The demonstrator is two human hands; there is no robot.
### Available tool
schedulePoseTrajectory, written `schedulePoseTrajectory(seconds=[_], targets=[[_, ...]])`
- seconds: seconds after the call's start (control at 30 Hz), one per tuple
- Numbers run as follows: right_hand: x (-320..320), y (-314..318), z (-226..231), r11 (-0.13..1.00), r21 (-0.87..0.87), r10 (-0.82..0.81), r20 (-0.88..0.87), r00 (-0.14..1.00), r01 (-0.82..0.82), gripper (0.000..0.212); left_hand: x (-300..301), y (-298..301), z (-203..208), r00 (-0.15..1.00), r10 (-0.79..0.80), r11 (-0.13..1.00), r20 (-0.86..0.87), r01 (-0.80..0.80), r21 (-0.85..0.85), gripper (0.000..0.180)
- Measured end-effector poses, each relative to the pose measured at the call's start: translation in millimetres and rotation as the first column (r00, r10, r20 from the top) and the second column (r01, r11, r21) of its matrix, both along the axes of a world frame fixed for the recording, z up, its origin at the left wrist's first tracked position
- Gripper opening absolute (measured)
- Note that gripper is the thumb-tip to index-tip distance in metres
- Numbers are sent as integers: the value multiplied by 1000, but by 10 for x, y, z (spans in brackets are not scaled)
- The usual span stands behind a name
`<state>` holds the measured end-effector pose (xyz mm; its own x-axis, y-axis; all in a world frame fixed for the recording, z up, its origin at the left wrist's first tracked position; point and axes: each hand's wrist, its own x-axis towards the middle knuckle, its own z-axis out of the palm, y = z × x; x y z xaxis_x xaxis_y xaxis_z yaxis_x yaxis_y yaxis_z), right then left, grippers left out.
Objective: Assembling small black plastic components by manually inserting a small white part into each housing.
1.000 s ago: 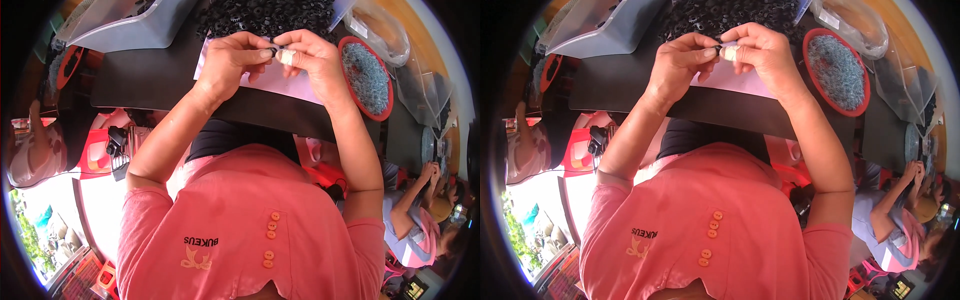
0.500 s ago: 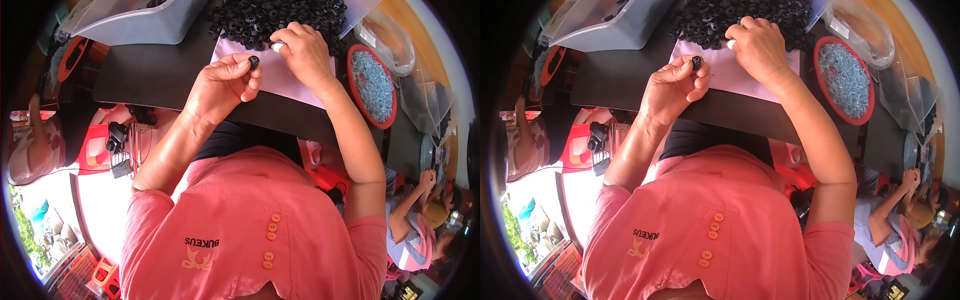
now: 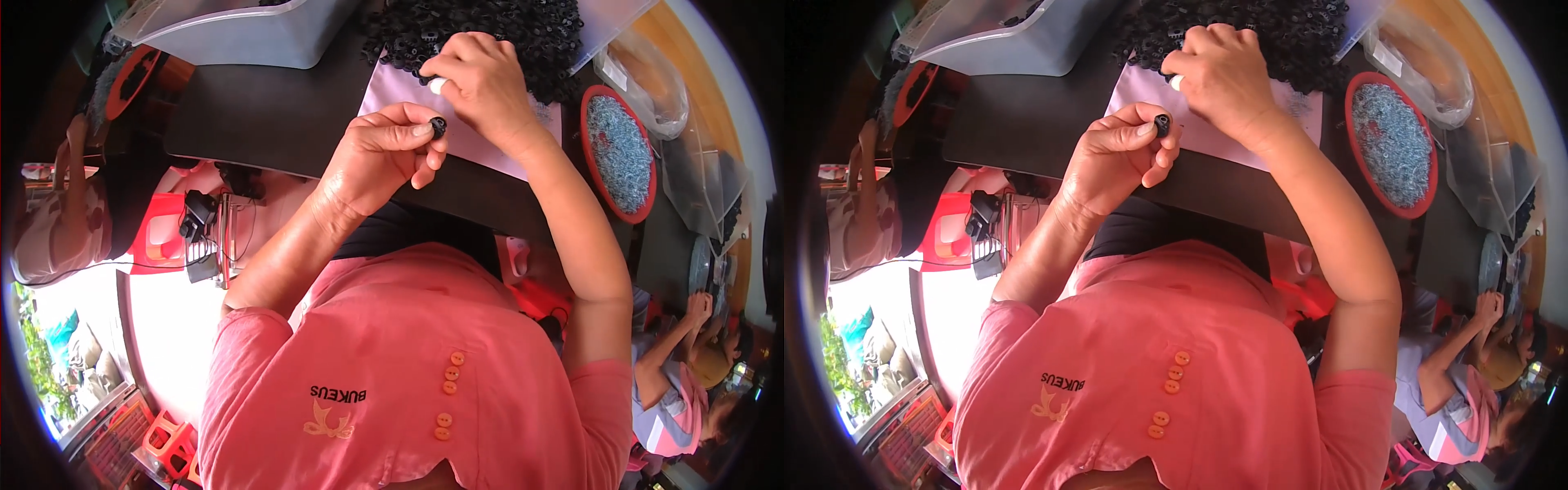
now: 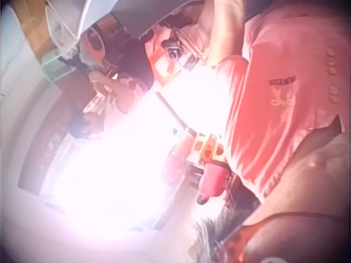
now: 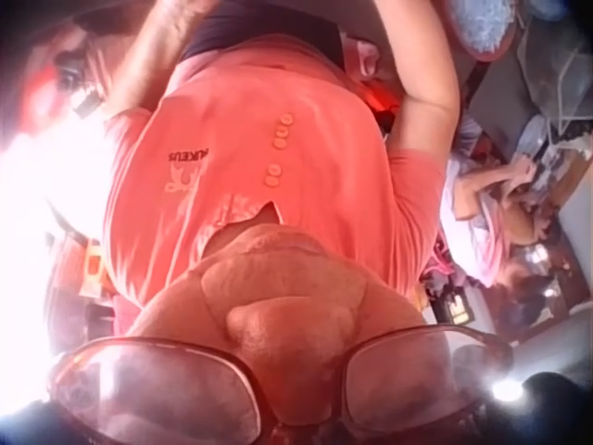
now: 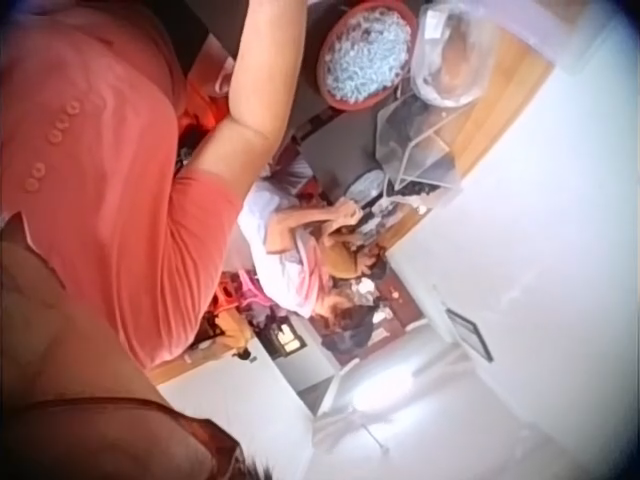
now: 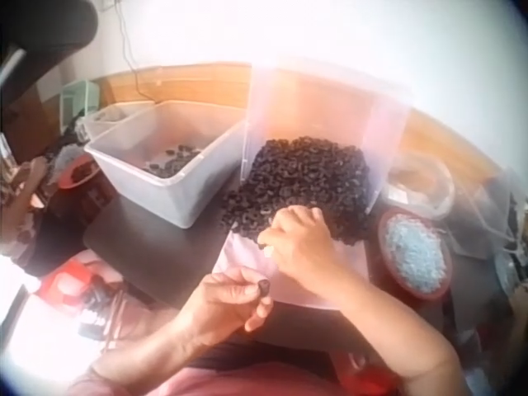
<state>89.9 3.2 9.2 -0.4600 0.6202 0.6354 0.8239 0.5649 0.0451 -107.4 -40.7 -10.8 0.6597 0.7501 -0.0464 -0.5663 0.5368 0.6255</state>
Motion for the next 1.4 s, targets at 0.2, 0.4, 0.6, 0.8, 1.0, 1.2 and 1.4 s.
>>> schedulePoseTrajectory(seconds=[0.2,0.4,0.6,0.8,1.0,1.2,1.4], targets=[[-6,76,-142,997,-7,-78,34,996,78,7,-15,-17,-3,1000,-8,1000,11,8,9,14],[-159,8,-63,985,-59,-155,103,983,162,12,-4,-16,20,1000,-7,999,-11,8,35,14],[-167,-49,-82,986,-38,-153,141,978,159,10,-7,-27,30,1000,-11,1000,-12,11,29,15],[-191,-34,-170,991,36,-133,107,985,129,6,-51,73,168,970,244,968,13,-245,53,16],[-356,-328,130,994,-108,-59,-450,891,11,7,-10,403,253,845,534,836,-19,-524,164,13],[-672,-598,35,881,-351,-219,-897,385,-317,5,428,448,376,873,488,873,-21,-487,37,12],[-496,-600,-25,937,-259,-79,-811,580,-235,7,519,387,341,892,448,892,-58,-450,-36,11]])
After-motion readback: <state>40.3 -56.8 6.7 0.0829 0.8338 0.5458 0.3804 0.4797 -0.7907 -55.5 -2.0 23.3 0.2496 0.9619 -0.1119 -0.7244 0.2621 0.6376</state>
